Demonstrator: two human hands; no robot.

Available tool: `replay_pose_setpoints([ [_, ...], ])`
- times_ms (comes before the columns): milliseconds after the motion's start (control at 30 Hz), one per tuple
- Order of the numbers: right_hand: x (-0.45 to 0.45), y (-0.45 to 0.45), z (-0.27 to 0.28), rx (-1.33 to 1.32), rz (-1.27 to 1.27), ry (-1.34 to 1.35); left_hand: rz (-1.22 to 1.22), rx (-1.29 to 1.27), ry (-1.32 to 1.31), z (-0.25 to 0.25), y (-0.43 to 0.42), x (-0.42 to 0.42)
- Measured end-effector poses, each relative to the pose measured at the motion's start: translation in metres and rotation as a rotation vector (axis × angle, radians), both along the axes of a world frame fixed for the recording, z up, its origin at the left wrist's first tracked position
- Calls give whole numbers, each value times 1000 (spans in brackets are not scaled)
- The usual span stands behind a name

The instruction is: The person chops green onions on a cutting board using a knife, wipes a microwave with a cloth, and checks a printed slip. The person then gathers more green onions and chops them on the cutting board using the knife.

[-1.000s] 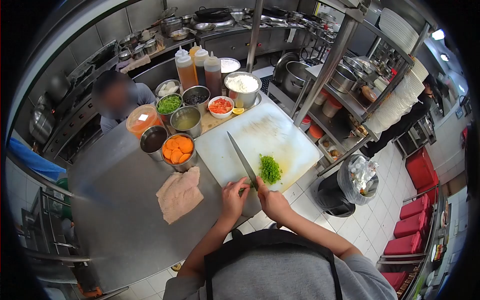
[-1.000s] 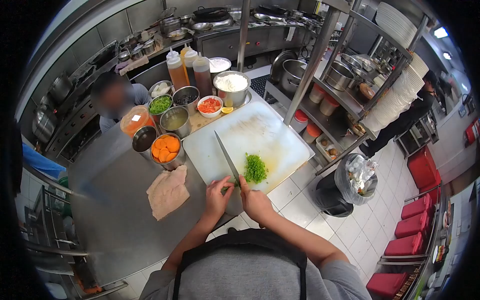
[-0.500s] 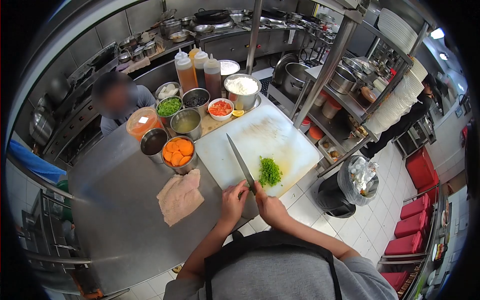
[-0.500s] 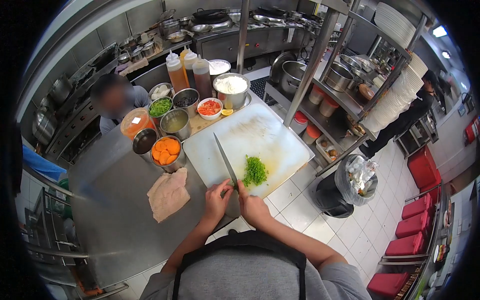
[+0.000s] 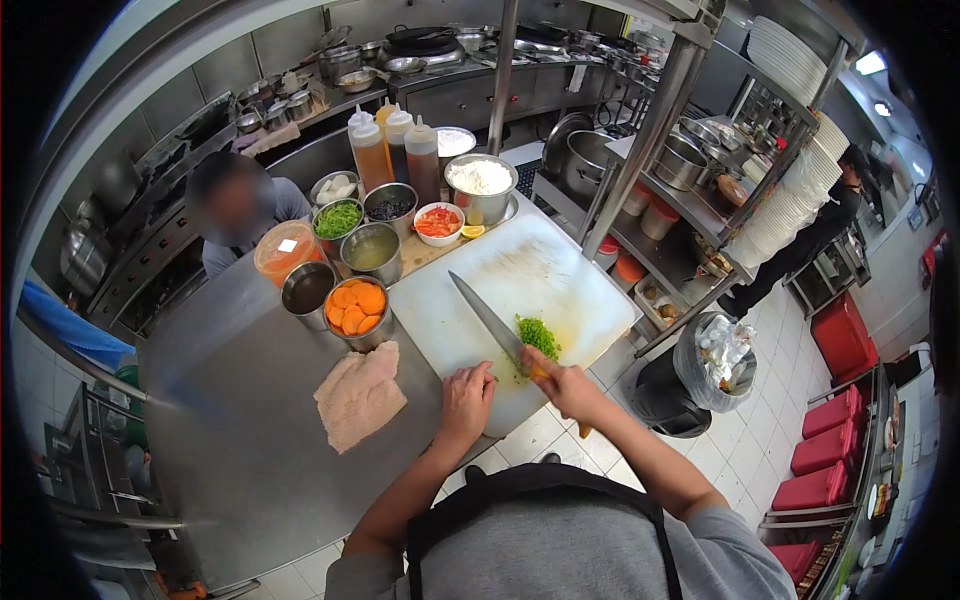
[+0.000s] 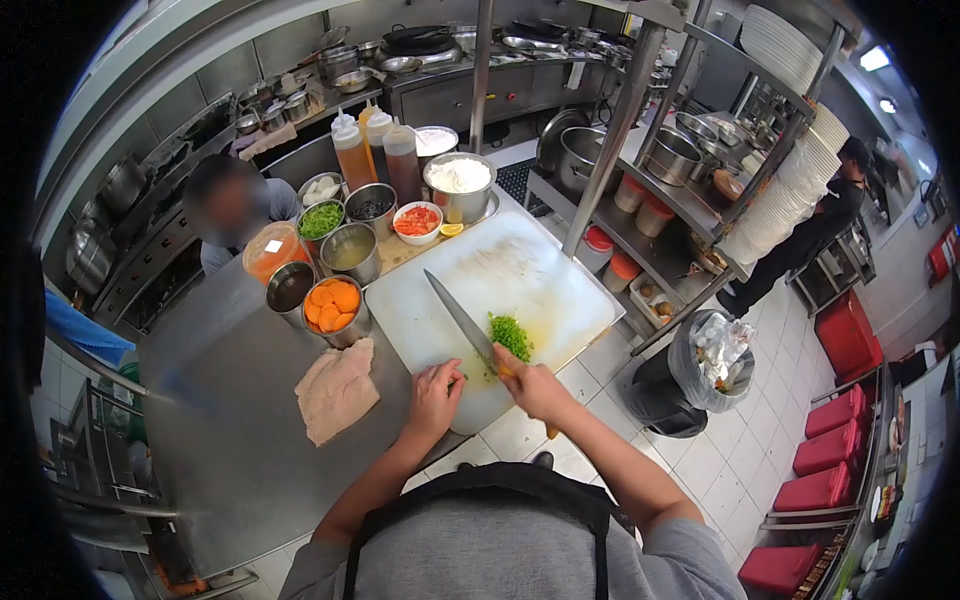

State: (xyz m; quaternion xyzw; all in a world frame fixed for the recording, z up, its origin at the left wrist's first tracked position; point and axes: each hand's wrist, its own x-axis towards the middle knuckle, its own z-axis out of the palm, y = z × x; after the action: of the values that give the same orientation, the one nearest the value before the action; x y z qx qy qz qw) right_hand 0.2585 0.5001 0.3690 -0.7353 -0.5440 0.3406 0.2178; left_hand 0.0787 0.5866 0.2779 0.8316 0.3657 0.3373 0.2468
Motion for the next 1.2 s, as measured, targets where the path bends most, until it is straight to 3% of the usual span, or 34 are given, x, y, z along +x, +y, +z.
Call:
replay_pose_setpoints([
  [133,30,7,23,122,-22,-54,19,105,173,4,-4,1],
  [233,62,15,6,333,-21,-405,23,124,218,0,-5,-5],
  [400,85,14,-27,100,-11,-692,-7,-72,75,12,-2,-14],
  [467,86,17,-43,-20,-24,-657,-71,-368,-150,-1,13,-22],
  [500,89,19,-51,-48,-25,-617,-106,-315,-209,-3,16,-26],
  [567,92,16,-76,138,-127,-709,-128,-564,-439,-18,26,-30],
  [600,88,5,-56,225,-165,-710,-80,-739,-508,-2,20,-29],
  [667,77,-10,-42,296,-265,-666,-199,-1029,-667,-31,41,-44],
  [733,67,-32,-36,378,-301,-552,-196,-1124,-521,27,9,-36],
  [833,54,-75,-40,427,-311,-425,-448,-1379,-513,52,-20,-18],
  [900,55,-117,-56,440,-335,-371,-826,-1556,-475,46,-50,14],
  [967,62,-177,-78,339,-377,-350,-666,-1394,58,62,-95,55],
  [1033,69,-254,-102,64,-418,-319,-762,-1394,645,-22,-108,102],
  [1133,77,-394,-178,-246,-585,-162,-398,-2390,81,-153,-168,192],
  [1200,63,-496,-197,-339,-806,-60,-177,-2342,52,-195,-199,280],
])
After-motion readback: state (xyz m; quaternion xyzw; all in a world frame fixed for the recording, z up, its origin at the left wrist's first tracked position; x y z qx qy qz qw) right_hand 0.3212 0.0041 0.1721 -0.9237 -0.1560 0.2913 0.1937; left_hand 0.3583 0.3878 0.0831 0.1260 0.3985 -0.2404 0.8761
